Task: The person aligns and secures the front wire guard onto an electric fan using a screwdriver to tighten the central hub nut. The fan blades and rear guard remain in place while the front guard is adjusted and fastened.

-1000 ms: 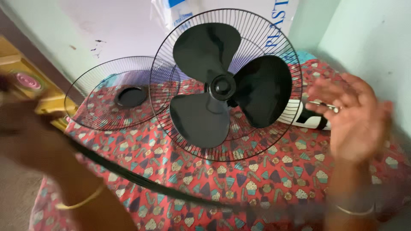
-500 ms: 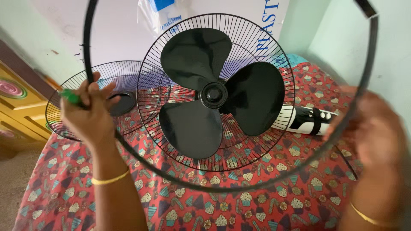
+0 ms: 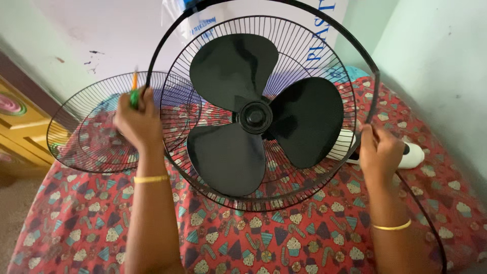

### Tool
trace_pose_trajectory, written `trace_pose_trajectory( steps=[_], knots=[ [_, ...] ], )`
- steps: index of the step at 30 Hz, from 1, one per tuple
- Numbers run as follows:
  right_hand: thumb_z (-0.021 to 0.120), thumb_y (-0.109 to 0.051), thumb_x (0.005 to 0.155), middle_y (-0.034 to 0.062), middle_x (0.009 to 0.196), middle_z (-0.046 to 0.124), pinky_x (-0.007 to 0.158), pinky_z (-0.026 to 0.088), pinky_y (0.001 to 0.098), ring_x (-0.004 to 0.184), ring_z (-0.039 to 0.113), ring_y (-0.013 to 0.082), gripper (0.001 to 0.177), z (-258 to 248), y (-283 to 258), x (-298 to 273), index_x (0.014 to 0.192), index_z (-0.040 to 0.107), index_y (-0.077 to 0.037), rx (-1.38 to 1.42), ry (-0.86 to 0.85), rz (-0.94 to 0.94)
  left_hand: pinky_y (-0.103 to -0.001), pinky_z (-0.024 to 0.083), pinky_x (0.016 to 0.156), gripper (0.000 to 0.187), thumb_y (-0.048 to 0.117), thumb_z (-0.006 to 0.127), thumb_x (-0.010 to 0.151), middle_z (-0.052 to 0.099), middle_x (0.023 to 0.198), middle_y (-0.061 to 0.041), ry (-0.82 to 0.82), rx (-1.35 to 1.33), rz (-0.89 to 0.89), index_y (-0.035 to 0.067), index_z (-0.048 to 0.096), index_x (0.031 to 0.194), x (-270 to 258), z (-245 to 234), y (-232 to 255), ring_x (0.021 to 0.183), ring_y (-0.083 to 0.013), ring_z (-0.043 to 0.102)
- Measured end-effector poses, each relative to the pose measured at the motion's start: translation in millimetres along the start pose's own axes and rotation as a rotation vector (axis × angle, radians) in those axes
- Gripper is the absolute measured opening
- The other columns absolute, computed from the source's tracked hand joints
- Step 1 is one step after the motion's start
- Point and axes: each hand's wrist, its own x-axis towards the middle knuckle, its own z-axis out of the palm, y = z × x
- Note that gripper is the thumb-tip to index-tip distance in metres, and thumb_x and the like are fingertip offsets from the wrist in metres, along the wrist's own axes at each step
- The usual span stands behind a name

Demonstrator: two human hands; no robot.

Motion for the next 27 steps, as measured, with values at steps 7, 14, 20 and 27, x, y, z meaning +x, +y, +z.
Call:
trace_pose_trajectory(
  steps=[7, 14, 20, 27],
  knots=[
    [0.066, -0.019, 0.105, 0.0165, 0.071, 0.062, 0.061, 0.046, 0.0412, 0.060, 0.061, 0.0312, 0.024, 13.6, 1.7, -23.8, 0.095, 0.071, 0.002, -0.083, 0.006, -0.022, -0.043, 0.042, 0.054, 0.044, 0.032, 0.086, 0.095, 0.054, 0.061, -0.011, -0.144, 0.084, 0.088, 0.002, 0.058, 0.079, 35.1, 46.0, -3.3, 0.053, -0.0283, 0.049],
    [0.063, -0.023, 0.106, 0.0181, 0.069, 0.061, 0.060, 0.045, 0.0439, 0.060, 0.061, 0.0359, 0.033, 8.4, -2.9, -31.0, 0.084, 0.066, 0.002, -0.058, -0.048, 0.051, -0.037, 0.040, 0.053, 0.051, 0.025, 0.088, 0.097, 0.051, 0.064, -0.008, -0.148, -0.051, 0.092, 0.002, 0.048, 0.074, 34.1, 51.1, -10.0, 0.056, -0.0199, 0.043],
    [0.061, -0.030, 0.103, 0.0207, 0.063, 0.057, 0.057, 0.043, 0.0468, 0.053, 0.057, 0.0376, 0.042, -7.3, -1.7, -38.0, 0.079, 0.065, 0.004, -0.211, -0.263, 0.188, -0.035, 0.034, 0.049, 0.056, 0.030, 0.091, 0.097, 0.049, 0.059, -0.007, -0.251, 0.103, 0.010, 0.002, 0.049, 0.072, 41.2, 50.7, -8.3, 0.052, -0.0172, 0.039],
    [0.060, -0.024, 0.103, 0.0200, 0.059, 0.055, 0.051, 0.041, 0.0453, 0.048, 0.055, 0.0353, 0.039, -12.2, -3.8, -55.5, 0.075, 0.064, 0.004, -0.175, -0.297, 0.193, -0.032, 0.041, 0.052, 0.024, 0.017, 0.083, 0.097, 0.063, 0.071, -0.005, -0.243, -0.002, 0.165, 0.001, 0.068, 0.088, 40.6, 51.4, -11.8, 0.055, -0.0126, 0.051]
  ],
)
